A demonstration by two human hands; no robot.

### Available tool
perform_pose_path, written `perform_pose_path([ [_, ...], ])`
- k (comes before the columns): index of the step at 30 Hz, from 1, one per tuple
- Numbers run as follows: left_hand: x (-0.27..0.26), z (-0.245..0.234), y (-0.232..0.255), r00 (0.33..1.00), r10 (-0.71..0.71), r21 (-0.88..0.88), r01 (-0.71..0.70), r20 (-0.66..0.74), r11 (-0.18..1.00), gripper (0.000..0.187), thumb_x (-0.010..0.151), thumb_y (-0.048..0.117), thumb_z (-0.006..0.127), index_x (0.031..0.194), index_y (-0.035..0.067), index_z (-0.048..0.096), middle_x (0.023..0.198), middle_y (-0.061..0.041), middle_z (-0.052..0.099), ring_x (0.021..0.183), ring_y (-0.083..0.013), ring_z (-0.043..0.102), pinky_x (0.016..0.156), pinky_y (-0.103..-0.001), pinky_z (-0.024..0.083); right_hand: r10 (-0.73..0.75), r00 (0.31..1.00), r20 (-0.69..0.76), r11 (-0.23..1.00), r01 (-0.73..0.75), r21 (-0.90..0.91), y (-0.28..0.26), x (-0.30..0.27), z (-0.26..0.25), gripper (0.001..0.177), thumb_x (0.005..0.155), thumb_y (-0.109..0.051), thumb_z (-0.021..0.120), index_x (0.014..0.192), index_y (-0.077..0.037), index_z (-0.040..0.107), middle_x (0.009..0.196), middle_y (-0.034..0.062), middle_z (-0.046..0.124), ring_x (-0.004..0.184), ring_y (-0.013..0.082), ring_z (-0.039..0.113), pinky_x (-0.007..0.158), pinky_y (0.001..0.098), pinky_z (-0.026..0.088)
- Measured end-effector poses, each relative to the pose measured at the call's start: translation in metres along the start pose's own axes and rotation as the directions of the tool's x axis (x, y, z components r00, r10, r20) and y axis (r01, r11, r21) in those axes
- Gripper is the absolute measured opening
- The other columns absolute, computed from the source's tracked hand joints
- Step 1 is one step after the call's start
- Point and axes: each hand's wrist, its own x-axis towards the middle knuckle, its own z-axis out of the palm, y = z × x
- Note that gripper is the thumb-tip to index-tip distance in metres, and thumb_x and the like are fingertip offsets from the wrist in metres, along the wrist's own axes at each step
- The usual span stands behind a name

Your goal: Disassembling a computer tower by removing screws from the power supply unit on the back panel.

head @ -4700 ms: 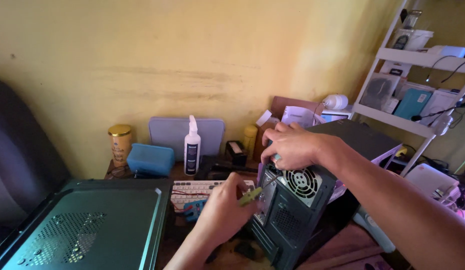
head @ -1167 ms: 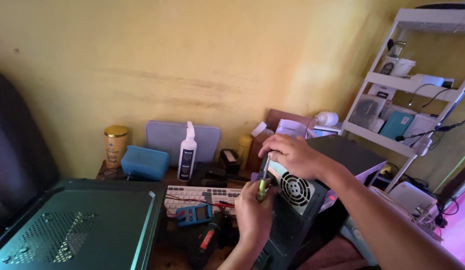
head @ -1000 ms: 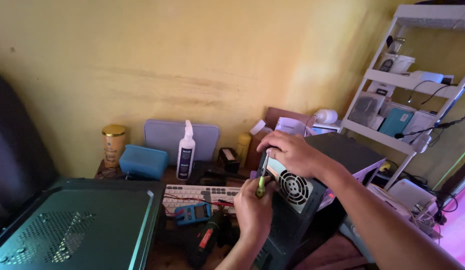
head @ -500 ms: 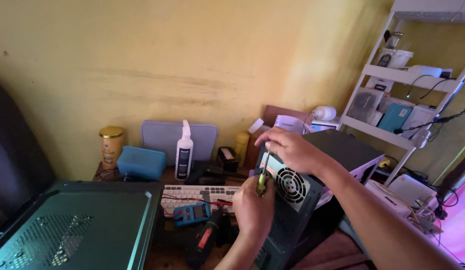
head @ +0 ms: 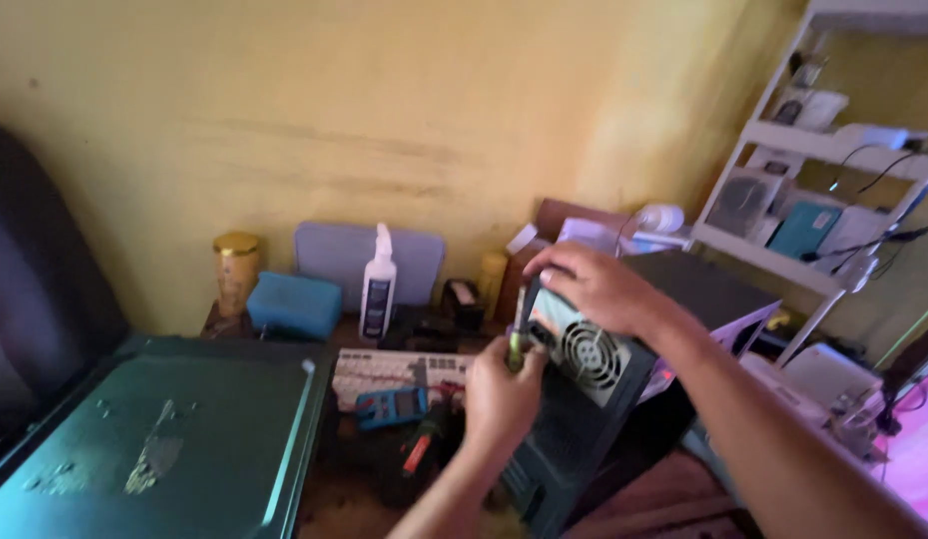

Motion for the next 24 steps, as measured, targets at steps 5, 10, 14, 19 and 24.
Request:
perform_pose_path([
  [5,0.004,-0.044,-0.083,0.997,-0.074,0.085,0.07,0.037,0.994,0.028,0.094,0.026,0.063,0.103,0.002,0.072,0.082,-0.021,0.071,0.079,-0.0368,0.072,0.072,-0.048,0.054,-0.03,1.0,-0.001,0.998,0.03,-0.053,-0.011,-0.002,-0.002,0.023,0.095,-0.022,0.063,0.113,-0.008,0.07,0.11,0.0103,0.069,0.111,0.0248,0.065,0.098,0.0375,0.048],
  [10,-0.014,-0.1,-0.104,0.935,0.352,0.558,-0.273,-0.038,0.784,0.025,0.086,0.019,0.069,0.106,0.006,0.074,0.103,-0.019,0.069,0.094,-0.0403,0.065,0.081,-0.049,0.053,-0.032,0.999,0.0,0.998,0.032,-0.059,-0.017,-0.001,-0.004,0.024,0.094,-0.023,0.066,0.111,-0.007,0.07,0.108,0.0107,0.069,0.109,0.0253,0.065,0.095,0.0383,0.048],
  [14,-0.038,-0.131,-0.114,0.973,0.228,0.797,-0.166,0.036,0.581,0.039,0.074,0.026,0.076,0.11,0.011,0.072,0.096,-0.009,0.066,0.098,-0.0325,0.062,0.078,-0.05,0.049,-0.042,0.999,0.009,0.995,0.042,-0.092,-0.024,0.002,-0.005,0.025,0.093,-0.024,0.068,0.109,-0.006,0.071,0.102,0.0111,0.069,0.104,0.0251,0.066,0.091,0.0383,0.049],
  [19,-0.052,-0.143,-0.155,0.955,0.296,0.75,-0.213,0.025,0.626,0.04,0.083,0.004,0.065,0.121,0.015,0.073,0.098,-0.008,0.064,0.095,-0.0312,0.061,0.077,-0.045,0.052,-0.02,1.0,0.024,0.995,0.022,-0.095,-0.028,0.0,-0.005,0.024,0.092,-0.023,0.068,0.108,-0.005,0.07,0.101,0.0109,0.069,0.103,0.0248,0.066,0.09,0.0384,0.049],
  [24,-0.056,-0.149,-0.131,0.972,0.225,0.829,-0.176,0.063,0.531,0.064,0.07,-0.004,0.06,0.131,0.014,0.068,0.105,-0.008,0.06,0.099,-0.0298,0.061,0.078,-0.042,0.054,0.032,0.999,0.02,0.998,-0.031,-0.057,-0.035,-0.003,-0.006,0.024,0.091,-0.023,0.067,0.108,-0.005,0.071,0.104,0.0107,0.07,0.105,0.024,0.066,0.091,0.0374,0.049],
])
